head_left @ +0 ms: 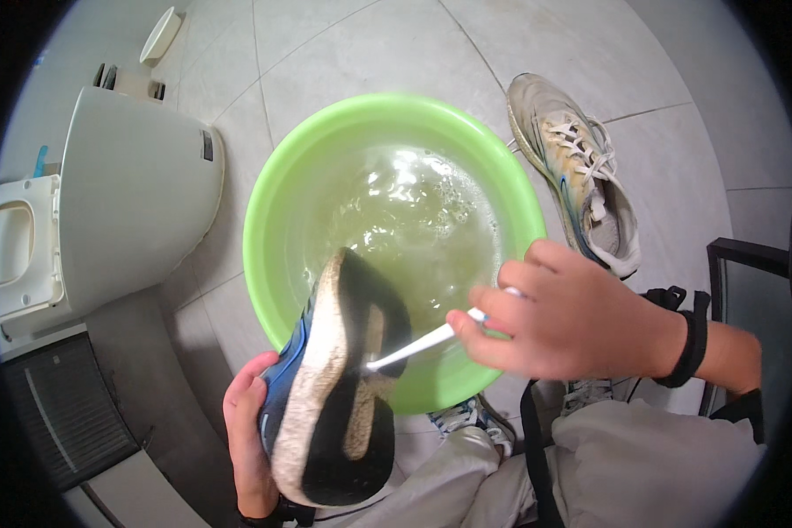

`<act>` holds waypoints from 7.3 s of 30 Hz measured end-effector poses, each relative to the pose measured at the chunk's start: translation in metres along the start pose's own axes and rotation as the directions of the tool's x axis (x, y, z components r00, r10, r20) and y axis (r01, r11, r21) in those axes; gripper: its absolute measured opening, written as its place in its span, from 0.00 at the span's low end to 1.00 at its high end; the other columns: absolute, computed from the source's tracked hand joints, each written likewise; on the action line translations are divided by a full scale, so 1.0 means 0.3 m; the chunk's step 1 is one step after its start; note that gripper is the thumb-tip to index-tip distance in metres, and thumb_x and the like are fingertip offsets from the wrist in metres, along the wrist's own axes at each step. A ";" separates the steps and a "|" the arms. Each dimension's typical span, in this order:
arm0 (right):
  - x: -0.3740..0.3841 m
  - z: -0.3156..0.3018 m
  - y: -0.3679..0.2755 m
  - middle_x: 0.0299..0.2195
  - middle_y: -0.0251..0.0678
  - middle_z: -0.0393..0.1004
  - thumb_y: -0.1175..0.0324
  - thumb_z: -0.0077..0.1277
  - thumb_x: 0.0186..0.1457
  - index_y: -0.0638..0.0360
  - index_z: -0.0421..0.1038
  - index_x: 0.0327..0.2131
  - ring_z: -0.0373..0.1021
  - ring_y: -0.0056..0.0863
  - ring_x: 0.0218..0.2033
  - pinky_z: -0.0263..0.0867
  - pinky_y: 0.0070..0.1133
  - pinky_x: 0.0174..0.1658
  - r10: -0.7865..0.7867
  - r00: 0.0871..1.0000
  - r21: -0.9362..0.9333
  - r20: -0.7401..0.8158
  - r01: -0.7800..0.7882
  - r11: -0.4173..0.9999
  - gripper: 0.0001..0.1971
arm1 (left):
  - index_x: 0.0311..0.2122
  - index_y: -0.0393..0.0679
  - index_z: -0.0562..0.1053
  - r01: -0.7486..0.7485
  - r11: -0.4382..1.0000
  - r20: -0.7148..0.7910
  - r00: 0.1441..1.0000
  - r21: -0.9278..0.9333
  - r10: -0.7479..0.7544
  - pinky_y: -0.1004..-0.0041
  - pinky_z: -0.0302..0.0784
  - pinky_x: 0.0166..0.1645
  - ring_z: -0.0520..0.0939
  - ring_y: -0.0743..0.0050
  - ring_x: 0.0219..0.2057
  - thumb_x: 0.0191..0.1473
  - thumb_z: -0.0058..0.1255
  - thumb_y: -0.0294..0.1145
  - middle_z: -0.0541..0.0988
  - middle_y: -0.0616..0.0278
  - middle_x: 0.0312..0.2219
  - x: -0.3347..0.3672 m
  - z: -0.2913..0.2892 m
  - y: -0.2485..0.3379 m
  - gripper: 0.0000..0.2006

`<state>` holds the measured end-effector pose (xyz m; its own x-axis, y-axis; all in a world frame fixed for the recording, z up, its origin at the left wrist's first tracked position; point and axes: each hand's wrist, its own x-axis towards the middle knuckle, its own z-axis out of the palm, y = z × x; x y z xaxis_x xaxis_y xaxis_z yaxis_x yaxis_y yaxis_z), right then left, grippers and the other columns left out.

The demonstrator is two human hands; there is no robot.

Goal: The person washes a pair of sneakers by hand, scrubbing the soles and sides with a toothbrush in a basin of soapy water.

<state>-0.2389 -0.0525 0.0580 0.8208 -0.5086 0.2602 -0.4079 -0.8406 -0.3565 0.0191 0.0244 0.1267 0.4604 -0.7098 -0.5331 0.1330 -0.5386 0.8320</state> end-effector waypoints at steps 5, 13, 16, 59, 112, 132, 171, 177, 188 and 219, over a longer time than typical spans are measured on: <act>0.026 0.082 0.013 0.19 0.29 0.61 0.72 0.44 0.41 0.56 0.66 0.30 0.62 0.23 0.24 0.55 0.19 0.26 -0.044 0.996 0.046 -0.081 0.048 0.998 0.09 | 0.40 0.30 0.66 -0.006 0.994 0.120 0.993 0.113 -0.008 0.81 0.72 0.35 0.76 0.77 0.29 0.52 0.37 0.27 0.74 0.54 0.31 0.034 -0.029 -0.031 0.13; -0.003 0.158 0.084 0.19 0.33 0.64 0.73 0.43 0.42 0.57 0.65 0.36 0.64 0.28 0.23 0.59 0.23 0.26 -0.051 0.999 0.098 -0.004 0.052 0.994 0.13 | 0.40 0.31 0.66 -0.019 0.990 0.014 1.000 0.143 0.018 0.81 0.70 0.37 0.75 0.78 0.29 0.51 0.36 0.25 0.74 0.56 0.31 0.002 -0.048 -0.044 0.12; -0.013 0.156 0.089 0.18 0.38 0.64 0.72 0.40 0.48 0.57 0.65 0.40 0.65 0.33 0.21 0.60 0.27 0.24 0.000 0.983 0.443 0.183 -0.083 0.893 0.14 | 0.39 0.31 0.67 -0.044 0.977 0.035 0.999 0.210 0.038 0.82 0.68 0.38 0.74 0.80 0.30 0.51 0.37 0.24 0.73 0.58 0.31 -0.009 -0.054 -0.056 0.12; 0.025 0.050 0.085 0.19 0.39 0.70 0.64 0.42 0.50 0.55 0.69 0.26 0.69 0.37 0.23 0.64 0.28 0.27 0.020 0.898 0.299 0.439 -0.167 0.939 0.08 | 0.38 0.32 0.67 0.024 0.994 0.084 0.996 0.107 -0.033 0.84 0.69 0.32 0.74 0.82 0.26 0.52 0.37 0.27 0.74 0.60 0.28 -0.022 -0.048 -0.124 0.11; -0.201 0.052 -0.033 0.39 0.46 0.59 0.77 0.46 0.41 0.58 0.53 0.52 0.64 0.39 0.29 0.61 0.27 0.31 0.417 0.903 0.580 -0.108 -0.283 0.763 0.30 | 0.32 0.33 0.65 -0.402 0.884 0.100 0.916 0.238 0.389 0.83 0.66 0.36 0.71 0.81 0.28 0.50 0.41 0.32 0.71 0.59 0.28 -0.030 -0.066 0.128 0.11; -0.379 0.210 0.059 0.29 0.36 0.64 0.73 0.52 0.37 0.57 0.65 0.37 0.62 0.31 0.28 0.58 0.25 0.32 0.572 0.779 -0.071 -0.257 -0.606 0.792 0.18 | 0.28 0.37 0.71 -0.620 0.104 0.418 0.633 0.777 0.651 0.81 0.57 0.19 0.65 0.81 0.13 0.39 0.44 0.12 0.73 0.63 0.17 -0.126 -0.004 0.036 0.09; -0.383 0.227 0.150 0.20 0.36 0.67 0.71 0.52 0.42 0.57 0.66 0.30 0.64 0.35 0.21 0.58 0.26 0.25 0.677 0.567 0.050 -0.470 -0.749 0.661 0.08 | 0.46 0.36 0.62 -0.449 0.797 -0.018 0.867 0.404 0.498 0.87 0.50 0.22 0.58 0.93 0.17 0.51 0.41 0.27 0.64 0.74 0.19 -0.115 -0.093 -0.025 0.16; -0.354 0.238 0.140 0.20 0.35 0.66 0.70 0.51 0.43 0.55 0.66 0.31 0.64 0.34 0.22 0.58 0.27 0.25 0.682 0.544 0.061 -0.489 -0.758 0.649 0.08 | 0.47 0.33 0.63 -0.287 0.831 0.135 0.958 0.477 0.253 0.88 0.49 0.20 0.57 0.94 0.17 0.51 0.40 0.24 0.61 0.77 0.16 -0.145 -0.111 0.044 0.16; -0.340 0.207 0.085 0.21 0.35 0.64 0.73 0.47 0.43 0.53 0.66 0.42 0.62 0.32 0.23 0.56 0.26 0.27 0.729 0.607 -0.085 -0.317 -0.783 0.616 0.18 | 0.54 0.44 0.56 -0.534 0.272 0.486 0.844 0.801 0.226 0.78 0.58 0.21 0.58 0.78 0.14 0.55 0.37 0.27 0.73 0.52 0.25 -0.225 -0.056 0.134 0.20; -0.459 0.070 -0.075 0.19 0.40 0.68 0.68 0.45 0.49 0.64 0.66 0.40 0.64 0.32 0.16 0.60 0.23 0.21 0.604 0.763 0.654 -0.231 -0.338 0.677 0.15 | 0.39 0.35 0.57 -0.967 0.178 0.742 0.256 0.185 0.620 0.75 0.61 0.22 0.66 0.73 0.15 0.45 0.38 0.20 0.65 0.59 0.17 -0.064 0.080 -0.100 0.14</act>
<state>-0.3343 0.0401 0.0114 0.2876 -0.9387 0.1904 -0.2914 -0.2751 -0.9162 -0.0148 0.0433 0.1083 -0.4510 -0.8521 0.2655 -0.5836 0.5066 0.6346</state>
